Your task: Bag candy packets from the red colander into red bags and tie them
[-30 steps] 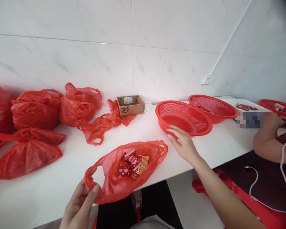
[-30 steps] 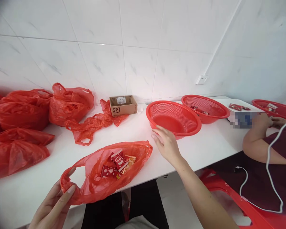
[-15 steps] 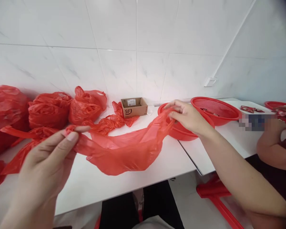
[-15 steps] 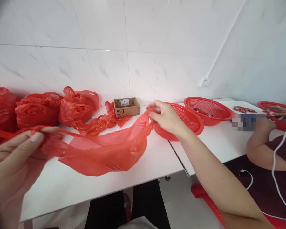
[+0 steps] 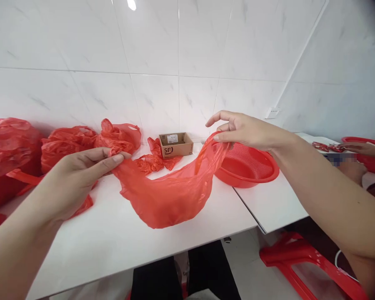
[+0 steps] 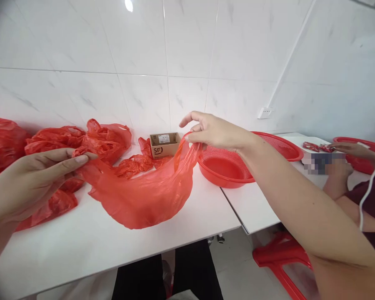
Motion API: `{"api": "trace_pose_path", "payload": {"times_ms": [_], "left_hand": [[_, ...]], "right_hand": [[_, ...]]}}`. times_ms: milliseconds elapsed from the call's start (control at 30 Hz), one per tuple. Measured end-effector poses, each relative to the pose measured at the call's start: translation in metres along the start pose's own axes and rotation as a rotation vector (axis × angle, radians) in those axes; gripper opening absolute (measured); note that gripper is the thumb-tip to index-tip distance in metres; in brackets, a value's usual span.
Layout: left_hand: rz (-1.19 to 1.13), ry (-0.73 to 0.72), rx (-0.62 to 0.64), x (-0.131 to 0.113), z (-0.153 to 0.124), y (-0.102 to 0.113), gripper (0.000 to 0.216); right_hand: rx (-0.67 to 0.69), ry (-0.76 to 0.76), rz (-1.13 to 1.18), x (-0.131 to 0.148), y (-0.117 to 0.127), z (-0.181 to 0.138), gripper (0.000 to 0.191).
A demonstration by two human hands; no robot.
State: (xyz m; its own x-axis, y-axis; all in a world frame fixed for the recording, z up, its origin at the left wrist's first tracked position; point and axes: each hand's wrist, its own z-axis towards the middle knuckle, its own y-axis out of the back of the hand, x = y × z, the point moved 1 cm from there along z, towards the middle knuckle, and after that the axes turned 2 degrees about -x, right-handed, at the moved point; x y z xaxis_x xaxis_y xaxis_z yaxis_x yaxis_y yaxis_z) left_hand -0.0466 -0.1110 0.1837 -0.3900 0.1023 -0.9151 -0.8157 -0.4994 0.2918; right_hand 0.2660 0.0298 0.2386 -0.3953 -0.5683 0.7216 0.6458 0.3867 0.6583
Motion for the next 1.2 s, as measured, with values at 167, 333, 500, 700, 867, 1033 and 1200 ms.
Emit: {"api": "trace_pose_path", "payload": {"times_ms": [167,333,500,700,867,1033,1200], "left_hand": [[-0.061,-0.046,0.192,-0.004,-0.002,-0.009,0.025],[-0.132,-0.157,0.522,-0.013,-0.011,-0.038,0.043],[-0.035,-0.12,0.659,0.002,-0.018,-0.075,0.036],[-0.295,0.198,0.515,0.028,-0.01,-0.083,0.039],[-0.423,0.255,0.507,0.03,-0.005,-0.08,0.04],[-0.452,0.209,0.564,0.029,-0.005,-0.084,0.033],[-0.407,0.195,0.597,0.028,-0.004,-0.086,0.034]], "right_hand": [[-0.004,0.079,-0.13,0.014,-0.016,0.004,0.024],[0.1,0.205,-0.089,0.038,-0.053,0.012,0.023],[0.2,0.312,0.008,0.052,-0.096,0.015,0.02],[0.024,0.39,0.014,0.029,-0.115,0.014,0.025],[0.085,0.264,0.057,-0.004,-0.12,0.014,0.027],[-0.08,0.24,0.108,-0.01,-0.12,0.018,0.01],[-0.077,0.195,0.098,-0.009,-0.123,0.015,0.008]]}}
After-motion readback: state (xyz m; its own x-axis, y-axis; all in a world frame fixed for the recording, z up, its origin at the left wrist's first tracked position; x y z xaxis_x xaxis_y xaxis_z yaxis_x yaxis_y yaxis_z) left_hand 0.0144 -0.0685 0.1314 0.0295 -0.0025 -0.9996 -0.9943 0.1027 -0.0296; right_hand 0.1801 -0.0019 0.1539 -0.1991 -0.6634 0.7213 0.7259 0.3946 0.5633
